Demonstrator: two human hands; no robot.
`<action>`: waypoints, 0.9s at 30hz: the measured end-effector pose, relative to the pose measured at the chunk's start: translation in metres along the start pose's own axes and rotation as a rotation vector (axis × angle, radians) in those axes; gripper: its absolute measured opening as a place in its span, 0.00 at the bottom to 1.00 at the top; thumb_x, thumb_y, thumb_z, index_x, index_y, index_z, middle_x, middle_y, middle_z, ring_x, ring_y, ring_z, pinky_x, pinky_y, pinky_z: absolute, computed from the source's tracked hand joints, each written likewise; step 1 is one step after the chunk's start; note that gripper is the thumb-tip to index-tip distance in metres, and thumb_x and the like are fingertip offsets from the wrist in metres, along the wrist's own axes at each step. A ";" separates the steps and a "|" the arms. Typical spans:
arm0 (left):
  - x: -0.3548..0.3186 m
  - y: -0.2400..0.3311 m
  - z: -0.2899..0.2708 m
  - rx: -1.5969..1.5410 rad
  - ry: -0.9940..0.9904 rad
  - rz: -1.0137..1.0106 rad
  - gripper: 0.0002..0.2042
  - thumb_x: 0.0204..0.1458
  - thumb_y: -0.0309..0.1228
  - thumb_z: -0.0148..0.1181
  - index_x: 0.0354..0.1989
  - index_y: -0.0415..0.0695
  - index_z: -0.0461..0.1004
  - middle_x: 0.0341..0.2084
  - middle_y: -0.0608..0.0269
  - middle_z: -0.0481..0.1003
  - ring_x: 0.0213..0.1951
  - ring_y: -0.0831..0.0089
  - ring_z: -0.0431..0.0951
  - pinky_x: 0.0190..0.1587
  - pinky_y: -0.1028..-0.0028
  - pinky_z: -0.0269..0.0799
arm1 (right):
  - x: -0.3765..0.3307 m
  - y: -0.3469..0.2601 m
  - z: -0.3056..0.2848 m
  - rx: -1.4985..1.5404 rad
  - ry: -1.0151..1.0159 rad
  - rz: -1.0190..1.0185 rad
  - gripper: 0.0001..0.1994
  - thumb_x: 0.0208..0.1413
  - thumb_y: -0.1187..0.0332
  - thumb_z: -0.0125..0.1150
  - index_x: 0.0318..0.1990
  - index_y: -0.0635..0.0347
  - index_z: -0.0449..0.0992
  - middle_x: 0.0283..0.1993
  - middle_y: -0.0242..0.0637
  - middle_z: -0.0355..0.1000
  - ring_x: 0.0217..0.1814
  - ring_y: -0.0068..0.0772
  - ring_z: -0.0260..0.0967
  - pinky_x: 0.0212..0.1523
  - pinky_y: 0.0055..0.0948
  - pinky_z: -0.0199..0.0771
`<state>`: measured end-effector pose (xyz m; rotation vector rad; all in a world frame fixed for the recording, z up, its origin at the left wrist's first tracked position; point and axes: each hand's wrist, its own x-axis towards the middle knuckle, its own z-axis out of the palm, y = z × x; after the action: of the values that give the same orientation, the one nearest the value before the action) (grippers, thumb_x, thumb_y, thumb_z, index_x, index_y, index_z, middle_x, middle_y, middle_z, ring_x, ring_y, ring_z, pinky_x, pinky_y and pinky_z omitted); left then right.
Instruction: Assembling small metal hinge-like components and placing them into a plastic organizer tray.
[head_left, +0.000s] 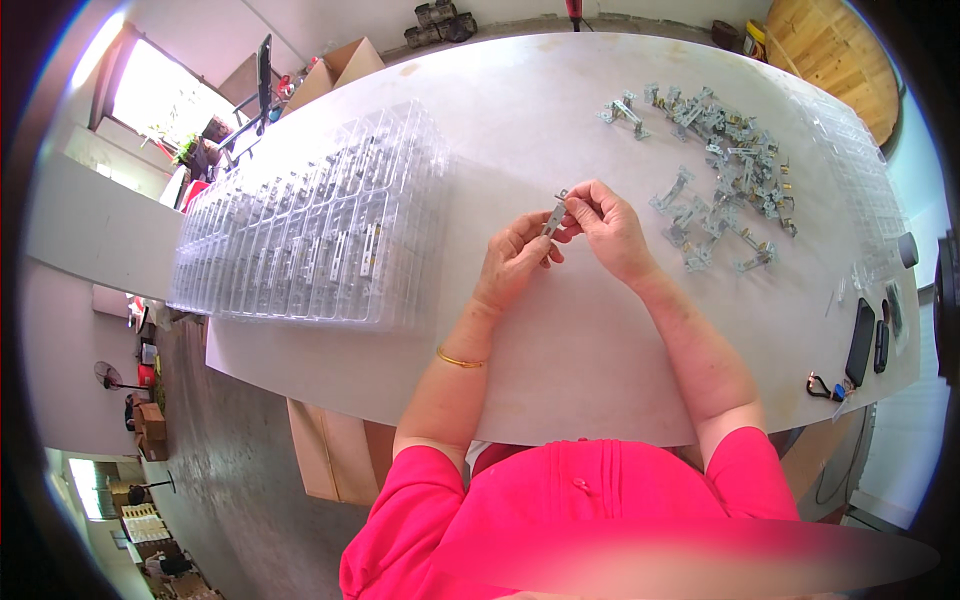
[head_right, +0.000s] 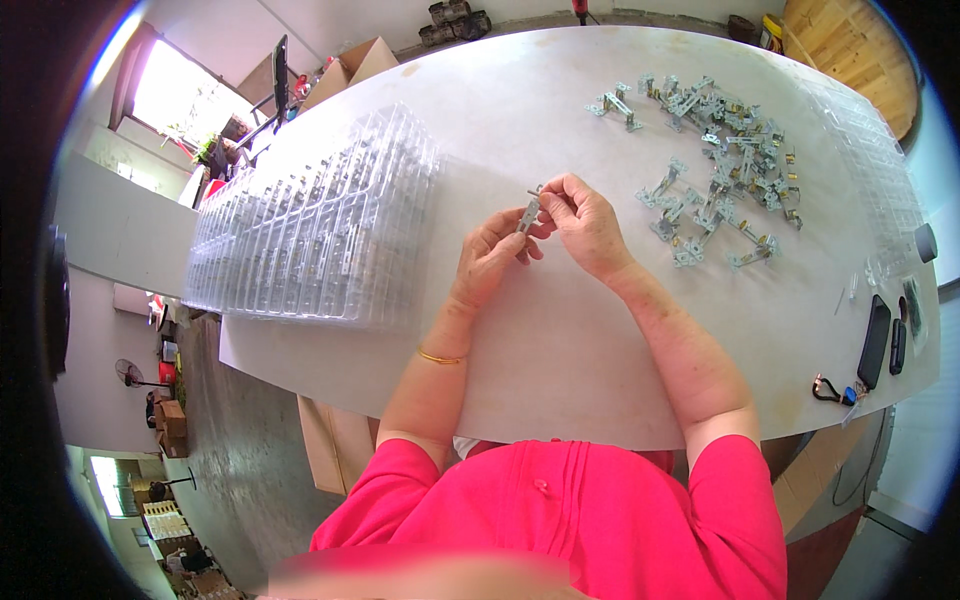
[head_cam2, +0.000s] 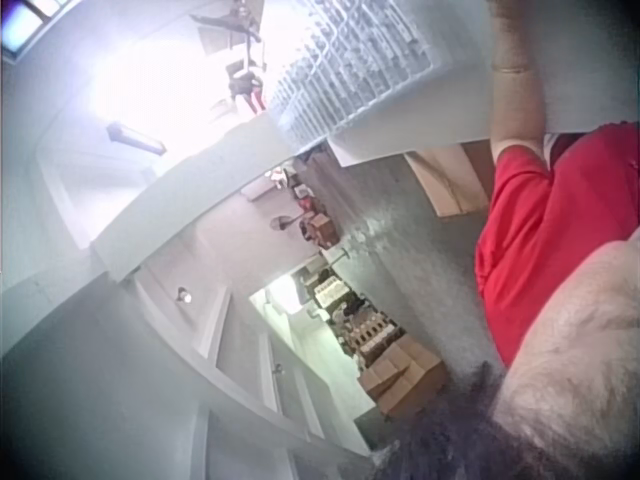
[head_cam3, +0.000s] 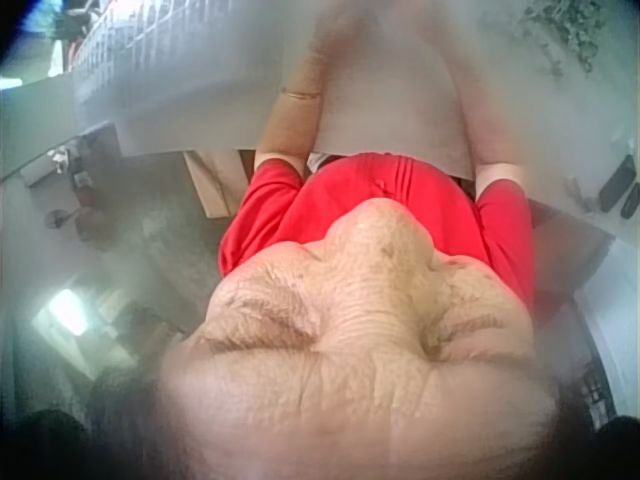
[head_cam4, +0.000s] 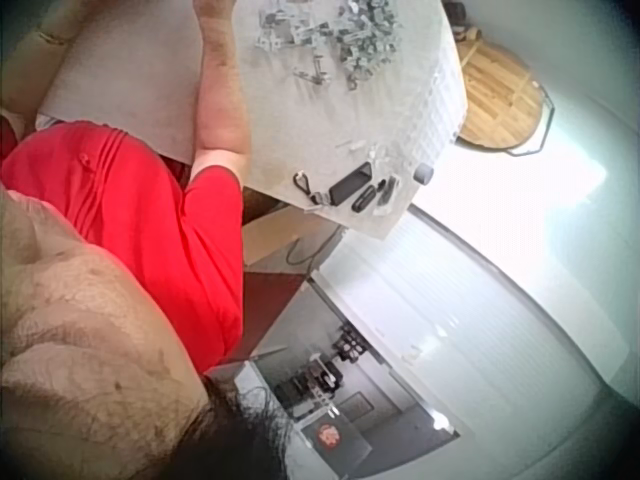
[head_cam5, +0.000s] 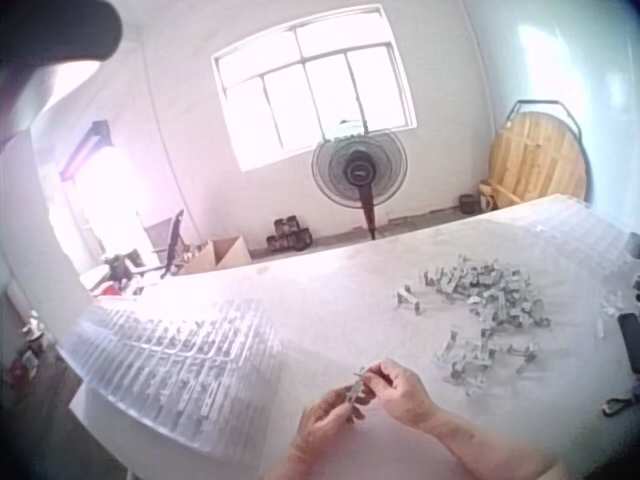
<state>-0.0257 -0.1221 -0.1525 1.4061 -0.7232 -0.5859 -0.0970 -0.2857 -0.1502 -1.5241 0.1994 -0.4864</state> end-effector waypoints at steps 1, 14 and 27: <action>0.000 0.000 0.000 -0.066 -0.018 -0.037 0.18 0.59 0.27 0.52 0.57 0.36 0.70 0.40 0.57 0.79 0.35 0.76 0.77 0.39 0.76 0.72 | 0.000 0.001 0.001 0.000 0.004 0.001 0.05 0.64 0.70 0.56 0.40 0.62 0.73 0.33 0.33 0.73 0.32 0.23 0.72 0.34 0.24 0.75; 0.012 -0.020 -0.005 -0.067 0.163 0.138 0.24 0.57 0.23 0.60 0.62 0.38 0.63 0.48 0.60 0.76 0.40 0.77 0.76 0.43 0.77 0.73 | -0.013 -0.013 0.010 -0.556 0.022 -0.211 0.04 0.59 0.67 0.60 0.37 0.55 0.75 0.25 0.41 0.74 0.24 0.41 0.71 0.27 0.36 0.69; 0.007 -0.013 0.002 0.478 0.234 0.278 0.28 0.51 0.21 0.64 0.63 0.46 0.66 0.45 0.59 0.78 0.38 0.75 0.79 0.42 0.74 0.75 | -0.012 -0.012 0.007 -0.718 -0.009 -0.401 0.03 0.57 0.71 0.58 0.36 0.58 0.76 0.32 0.44 0.75 0.34 0.50 0.74 0.33 0.41 0.72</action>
<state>-0.0224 -0.1298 -0.1645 1.7372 -0.8852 -0.0227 -0.1071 -0.2738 -0.1403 -2.2883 0.0563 -0.7770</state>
